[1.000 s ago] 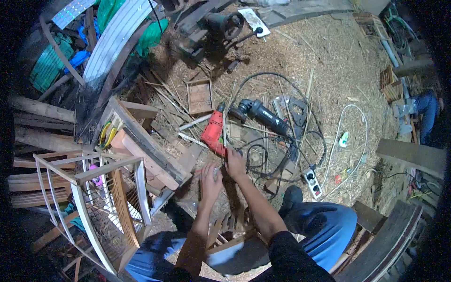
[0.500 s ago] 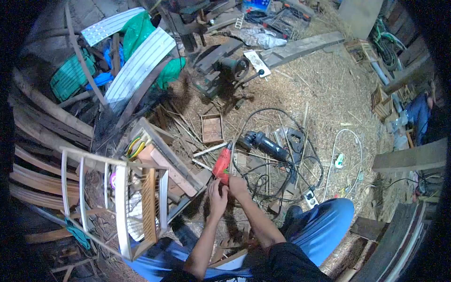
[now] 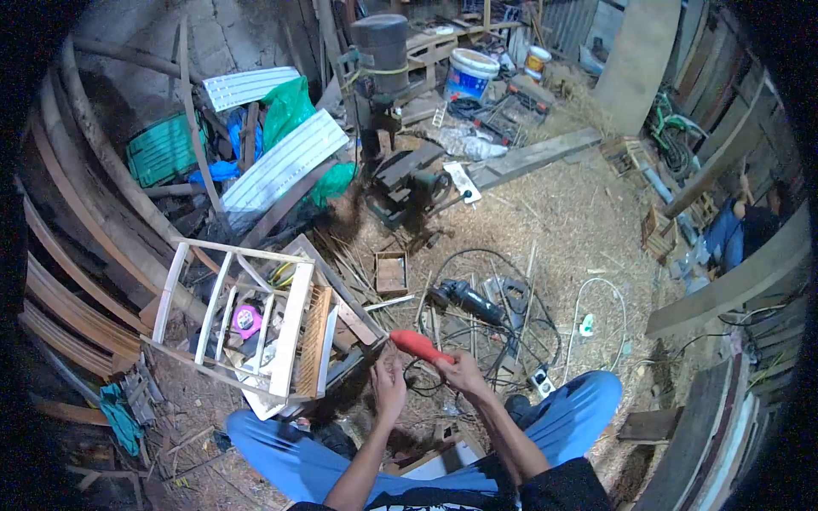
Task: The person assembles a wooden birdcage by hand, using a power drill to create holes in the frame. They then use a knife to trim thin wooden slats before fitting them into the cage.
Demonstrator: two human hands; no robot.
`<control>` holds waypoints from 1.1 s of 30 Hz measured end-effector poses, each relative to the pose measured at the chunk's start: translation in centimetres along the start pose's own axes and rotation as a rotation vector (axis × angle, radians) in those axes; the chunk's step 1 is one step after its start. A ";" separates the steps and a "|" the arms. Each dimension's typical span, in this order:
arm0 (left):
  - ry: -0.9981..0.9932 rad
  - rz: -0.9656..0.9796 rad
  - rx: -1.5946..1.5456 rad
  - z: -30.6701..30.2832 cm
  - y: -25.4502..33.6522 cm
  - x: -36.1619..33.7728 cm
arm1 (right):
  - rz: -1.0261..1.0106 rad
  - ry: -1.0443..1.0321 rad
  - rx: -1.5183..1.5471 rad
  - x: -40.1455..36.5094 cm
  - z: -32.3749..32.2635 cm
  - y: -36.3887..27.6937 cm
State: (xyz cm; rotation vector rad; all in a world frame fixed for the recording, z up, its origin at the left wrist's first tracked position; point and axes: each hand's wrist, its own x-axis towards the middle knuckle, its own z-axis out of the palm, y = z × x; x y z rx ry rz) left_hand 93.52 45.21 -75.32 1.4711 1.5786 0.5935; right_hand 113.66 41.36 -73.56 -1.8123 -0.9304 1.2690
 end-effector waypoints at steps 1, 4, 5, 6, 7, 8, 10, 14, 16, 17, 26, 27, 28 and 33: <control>0.001 0.008 -0.008 0.2 0.2 -0.3 | -0.007 0.006 -0.006 -2.2 -0.4 -1.7; -0.229 -0.231 -0.740 1.1 1.7 -0.2 | -0.102 0.090 0.161 -8.0 0.3 -6.5; -0.231 -0.144 -0.750 1.3 3.2 -0.5 | -0.132 0.077 0.238 -8.9 0.9 -6.9; -0.229 -0.136 -0.748 -0.3 5.8 -1.2 | -0.160 0.062 0.316 -9.8 1.4 -6.9; -0.301 -0.041 -0.879 -2.1 8.5 -2.1 | -0.167 0.061 0.316 -10.6 1.8 -6.7; -0.371 0.059 -1.009 -3.4 10.1 -2.8 | -0.267 0.099 0.270 -11.3 2.1 -6.4; -0.364 0.088 -1.050 -4.6 10.9 -4.0 | -0.375 0.121 0.225 -12.5 2.6 -7.4; -0.233 0.196 -1.066 -7.3 13.0 -6.7 | -0.406 -0.034 0.084 -14.1 1.8 -8.5; -0.164 0.379 -0.822 -7.7 12.3 -7.4 | -0.518 -0.083 0.214 -14.1 1.3 -10.4; -0.158 0.361 -0.821 -7.7 11.6 -7.9 | -0.441 -0.135 0.292 -14.4 0.5 -11.8; -0.010 0.536 -0.573 -10.2 13.6 -9.8 | -0.368 -0.314 0.264 -15.2 0.4 -22.5; -0.009 0.565 -0.416 -10.6 13.7 -10.0 | -0.536 -0.241 0.159 -14.6 1.2 -21.5; -0.011 0.573 -0.422 -11.1 13.7 -10.4 | -0.541 -0.235 0.154 -14.4 1.7 -21.2; 0.010 0.790 -0.150 -14.0 14.4 -11.3 | -0.596 0.052 0.219 -15.7 3.8 -19.8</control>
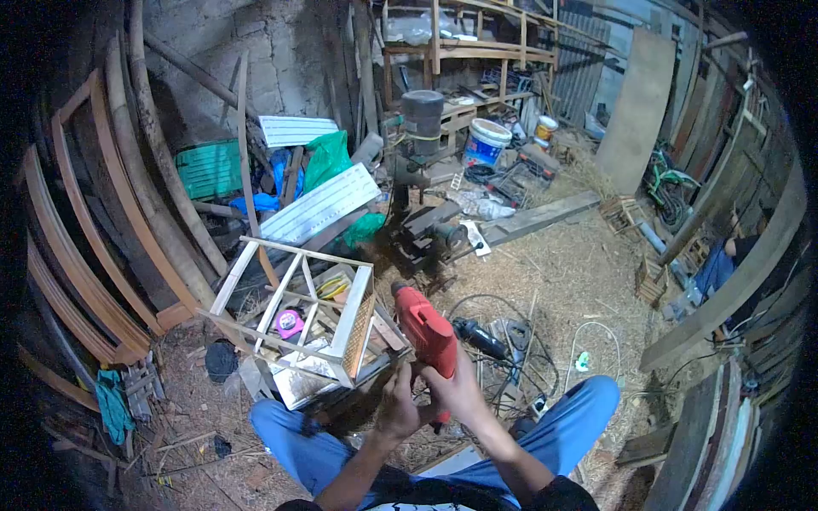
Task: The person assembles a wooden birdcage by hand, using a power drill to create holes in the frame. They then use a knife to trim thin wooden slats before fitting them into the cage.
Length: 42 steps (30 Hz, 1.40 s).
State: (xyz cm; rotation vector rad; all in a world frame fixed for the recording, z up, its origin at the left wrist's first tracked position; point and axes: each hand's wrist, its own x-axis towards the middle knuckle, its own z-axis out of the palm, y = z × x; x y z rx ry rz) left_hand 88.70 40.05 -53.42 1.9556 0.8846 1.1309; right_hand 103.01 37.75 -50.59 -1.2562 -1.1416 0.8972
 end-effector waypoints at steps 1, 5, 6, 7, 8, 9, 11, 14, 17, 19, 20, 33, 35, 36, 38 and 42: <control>-0.076 0.049 0.102 -1.0 0.4 0.3 | 0.022 0.047 0.116 -0.2 0.3 -0.2; -0.149 0.256 0.293 -4.7 -0.5 -0.8 | -0.038 0.084 0.077 0.8 -0.5 -1.6; -0.041 0.198 0.225 -5.5 1.3 -0.5 | -0.012 0.078 0.135 1.3 -0.8 -1.1; -0.047 0.196 0.237 -5.9 1.8 -0.2 | -0.161 0.091 -0.024 2.2 -1.3 -0.6; 0.071 0.190 0.259 -6.5 2.0 0.0 | -0.087 0.071 0.009 2.5 -1.7 -0.2; 0.193 0.187 0.279 -7.0 2.4 0.5 | -0.016 0.049 0.038 2.9 -2.2 -0.1; 0.213 0.162 0.342 -8.2 3.3 1.3 | -0.082 0.023 -0.056 3.4 -3.0 -0.5; 0.238 0.077 0.447 -8.6 3.3 3.3 | 0.134 -0.156 -0.063 4.4 -4.2 -1.8; 0.216 0.083 0.610 -8.1 1.9 5.7 | 0.106 -0.211 -0.087 6.4 -4.2 -0.2; 0.186 0.045 0.702 -7.8 1.1 7.5 | 0.045 -0.260 -0.055 8.0 -4.0 0.6; 0.195 0.028 0.771 -7.6 0.4 8.5 | 0.062 -0.280 -0.118 8.6 -4.1 1.0; 0.081 -0.213 0.856 -8.4 -1.3 9.4 | 0.043 -0.360 -0.008 6.5 -7.3 3.1; 0.070 -0.233 0.825 -9.2 -0.9 9.4 | 0.011 -0.364 0.010 6.2 -7.2 3.5; 0.060 -0.258 0.790 -9.7 -0.6 9.4 | -0.004 -0.349 0.034 6.0 -7.0 3.4; 0.051 -0.263 0.810 -10.5 0.1 9.6 | -0.027 -0.340 0.056 5.8 -6.7 3.0; 0.080 -0.237 0.833 -11.8 -0.1 8.7 | 0.005 -0.320 -0.037 5.1 -7.0 1.5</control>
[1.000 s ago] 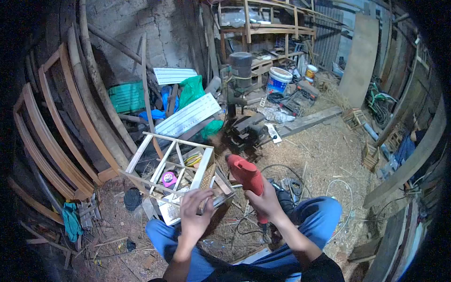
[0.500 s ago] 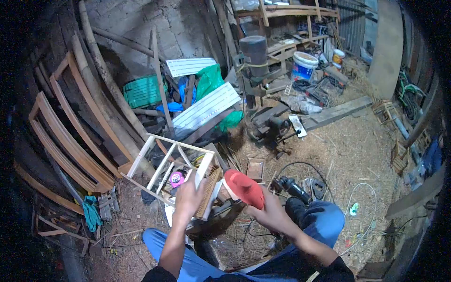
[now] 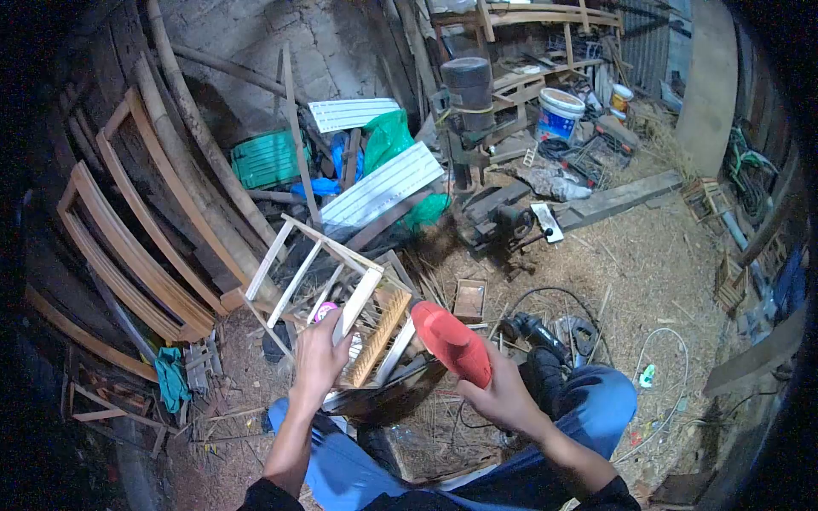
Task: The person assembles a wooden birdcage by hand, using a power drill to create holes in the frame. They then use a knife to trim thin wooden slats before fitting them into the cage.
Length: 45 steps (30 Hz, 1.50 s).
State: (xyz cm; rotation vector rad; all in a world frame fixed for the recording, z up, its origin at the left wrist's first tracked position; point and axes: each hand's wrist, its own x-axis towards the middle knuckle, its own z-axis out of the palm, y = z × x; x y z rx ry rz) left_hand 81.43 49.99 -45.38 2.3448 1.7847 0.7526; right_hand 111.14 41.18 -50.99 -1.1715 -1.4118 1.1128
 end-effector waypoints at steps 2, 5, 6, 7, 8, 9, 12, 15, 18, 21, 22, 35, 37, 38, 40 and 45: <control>0.016 0.011 0.004 -0.2 -0.2 -0.3 | 0.014 0.018 0.025 -0.3 -0.1 -0.3; -0.006 0.026 0.012 -0.2 -0.3 -0.2 | 0.023 0.016 0.037 -0.4 -0.2 -0.4; 0.015 0.088 0.020 0.0 -0.5 0.0 | 0.025 0.021 0.051 -0.4 -0.2 -0.2; 0.035 0.149 0.027 0.2 -0.7 0.1 | 0.029 0.024 0.064 -0.5 -0.2 0.1; 0.033 0.151 0.024 0.6 -1.1 0.4 | 0.031 0.028 0.062 -0.5 -0.1 0.6; 0.031 0.194 0.036 1.0 -1.4 0.7 | 0.012 0.042 0.049 -0.6 0.1 1.3; -0.004 0.251 0.066 1.8 -1.5 1.2 | -0.002 0.067 0.005 -0.5 0.6 2.9; -0.028 0.306 0.098 2.8 -1.6 1.2 | 0.029 0.091 -0.017 -0.8 1.3 3.2; -0.055 0.336 0.093 3.0 -1.4 1.4 | 0.029 0.071 -0.046 -1.0 1.5 3.9; -0.056 0.359 0.074 3.6 -1.0 1.6 | 0.081 0.082 -0.061 -1.6 0.9 3.6; -0.090 0.346 0.087 3.7 -0.8 1.9 | 0.082 0.081 -0.064 -1.8 0.6 3.2; -0.236 0.298 0.006 3.8 0.8 2.3 | 0.203 0.109 -0.134 -4.0 -1.9 0.7; -0.231 0.313 -0.053 3.4 1.7 2.6 | 0.204 0.110 -0.147 -4.2 -1.9 0.6; -0.204 0.331 -0.071 3.2 2.0 2.7 | 0.214 0.112 -0.137 -4.4 -1.8 0.6; -0.178 0.347 -0.090 3.3 2.0 2.7 | 0.225 0.112 -0.129 -4.5 -1.7 0.5; -0.265 0.254 -0.044 3.4 1.7 3.0 | 0.198 0.110 -0.162 -4.6 -1.1 -0.2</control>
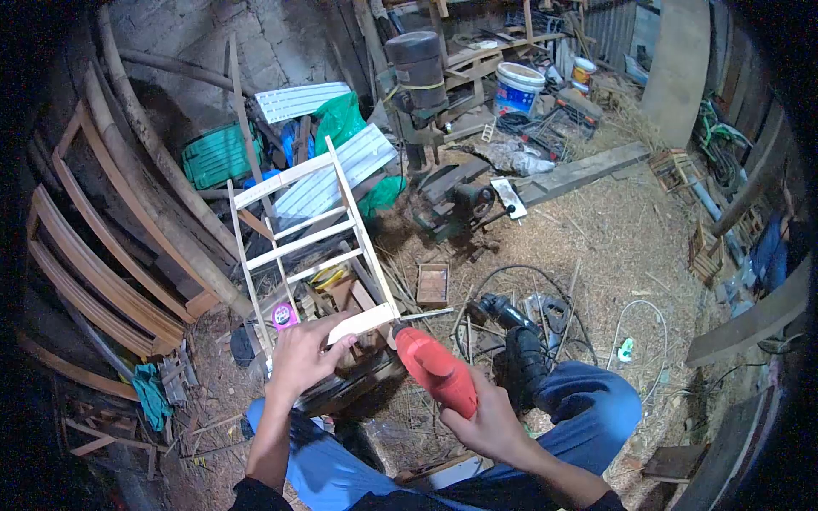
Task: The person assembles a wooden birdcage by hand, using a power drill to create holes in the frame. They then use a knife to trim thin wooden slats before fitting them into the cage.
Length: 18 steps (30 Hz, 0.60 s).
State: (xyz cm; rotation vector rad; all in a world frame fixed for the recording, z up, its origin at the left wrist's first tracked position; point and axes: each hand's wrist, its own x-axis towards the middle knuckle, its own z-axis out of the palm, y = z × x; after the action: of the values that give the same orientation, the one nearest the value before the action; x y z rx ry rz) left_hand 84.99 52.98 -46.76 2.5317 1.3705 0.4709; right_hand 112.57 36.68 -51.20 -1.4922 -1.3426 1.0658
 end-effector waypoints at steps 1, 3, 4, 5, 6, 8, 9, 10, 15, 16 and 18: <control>0.002 0.002 0.000 0.0 0.0 0.0 | -0.002 0.001 -0.001 -0.1 -0.1 -0.2; 0.022 0.015 0.003 0.1 0.1 -0.2 | -0.001 -0.027 -0.019 -0.3 -0.1 -0.7; 0.023 0.013 0.004 0.1 0.2 -0.4 | -0.002 -0.029 -0.019 -0.6 -0.2 -1.0; 0.005 -0.003 -0.006 0.2 0.2 -0.5 | 0.008 -0.034 -0.006 -0.7 -0.2 -1.2; -0.010 -0.020 -0.015 0.1 0.4 -0.5 | 0.017 -0.041 0.005 -0.7 -0.3 -1.4; -0.027 -0.038 -0.018 0.1 0.5 -0.6 | 0.006 -0.035 -0.006 -0.8 -0.3 -1.4; 0.004 0.001 -0.006 0.3 0.4 -0.7 | -0.001 -0.025 -0.014 -0.8 -0.3 -1.4; 0.032 0.041 0.006 0.5 0.3 -0.8 | 0.003 -0.024 -0.013 -0.9 -0.3 -1.4; 0.034 0.030 0.006 0.5 0.6 -0.8 | -0.035 0.013 -0.023 -0.6 -0.4 -1.1; 0.034 0.029 0.009 0.5 0.6 -0.8 | -0.032 0.016 -0.023 -0.6 -0.4 -1.0; 0.033 0.032 0.018 0.5 0.7 -0.8 | -0.034 0.007 -0.015 -0.4 -0.5 -0.6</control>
State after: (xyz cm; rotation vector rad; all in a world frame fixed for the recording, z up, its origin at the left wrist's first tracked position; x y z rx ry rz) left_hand 85.30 51.97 -47.11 2.5750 1.3527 0.5112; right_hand 112.83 36.27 -50.50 -1.4777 -1.3689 1.0302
